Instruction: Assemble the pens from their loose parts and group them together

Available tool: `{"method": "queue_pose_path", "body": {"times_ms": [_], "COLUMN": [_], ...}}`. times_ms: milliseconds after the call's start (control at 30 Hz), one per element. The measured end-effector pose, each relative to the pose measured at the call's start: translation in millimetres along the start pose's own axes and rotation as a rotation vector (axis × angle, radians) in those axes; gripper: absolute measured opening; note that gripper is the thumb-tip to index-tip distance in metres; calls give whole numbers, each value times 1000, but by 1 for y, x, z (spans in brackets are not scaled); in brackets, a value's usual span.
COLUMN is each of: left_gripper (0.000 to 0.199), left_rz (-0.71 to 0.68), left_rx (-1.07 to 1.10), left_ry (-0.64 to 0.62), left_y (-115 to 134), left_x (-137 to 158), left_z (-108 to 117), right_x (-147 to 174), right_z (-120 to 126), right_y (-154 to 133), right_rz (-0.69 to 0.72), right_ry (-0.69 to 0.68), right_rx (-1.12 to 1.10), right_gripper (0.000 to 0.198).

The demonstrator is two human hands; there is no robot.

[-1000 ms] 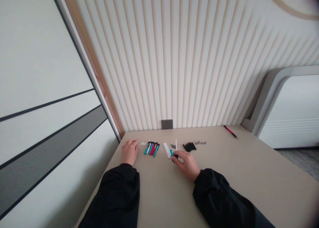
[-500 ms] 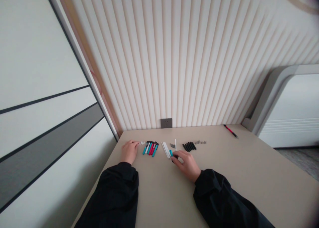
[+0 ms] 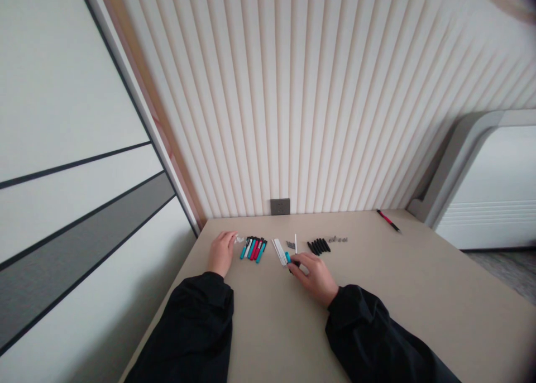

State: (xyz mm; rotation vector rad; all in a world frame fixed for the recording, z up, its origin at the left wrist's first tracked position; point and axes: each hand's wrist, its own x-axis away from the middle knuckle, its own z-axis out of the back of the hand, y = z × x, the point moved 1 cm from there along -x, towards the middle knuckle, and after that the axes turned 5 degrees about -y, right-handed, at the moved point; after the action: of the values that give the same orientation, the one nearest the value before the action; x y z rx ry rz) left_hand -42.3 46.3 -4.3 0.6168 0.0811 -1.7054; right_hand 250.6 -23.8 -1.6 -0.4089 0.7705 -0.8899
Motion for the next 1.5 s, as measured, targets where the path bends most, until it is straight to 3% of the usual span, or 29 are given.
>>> {"method": "queue_pose_path", "body": {"times_ms": [100, 200, 300, 400, 1000, 1367, 1500], "left_gripper": [25, 21, 24, 25, 23, 18, 31], "left_rz": [-169, -348, -467, -537, -652, -620, -551], "left_rx": [228, 385, 434, 415, 208, 278, 359], "left_ry": [129, 145, 158, 143, 55, 32, -10], "left_y": [30, 68, 98, 113, 120, 122, 123], "left_x": [7, 21, 34, 41, 39, 42, 46], "left_z": [6, 12, 14, 15, 22, 23, 19], "right_x": [0, 0, 0, 0, 1, 1, 2], "right_z": [-1, -2, -2, -1, -1, 0, 0], "right_y": [1, 1, 1, 1, 4, 0, 0], "right_rz": [3, 10, 32, 63, 172, 205, 192], "right_ry": [-4, -13, -19, -28, -58, -60, -23], "right_rx": [11, 39, 78, 122, 265, 259, 199], "right_gripper": [15, 13, 12, 12, 13, 15, 19]}}
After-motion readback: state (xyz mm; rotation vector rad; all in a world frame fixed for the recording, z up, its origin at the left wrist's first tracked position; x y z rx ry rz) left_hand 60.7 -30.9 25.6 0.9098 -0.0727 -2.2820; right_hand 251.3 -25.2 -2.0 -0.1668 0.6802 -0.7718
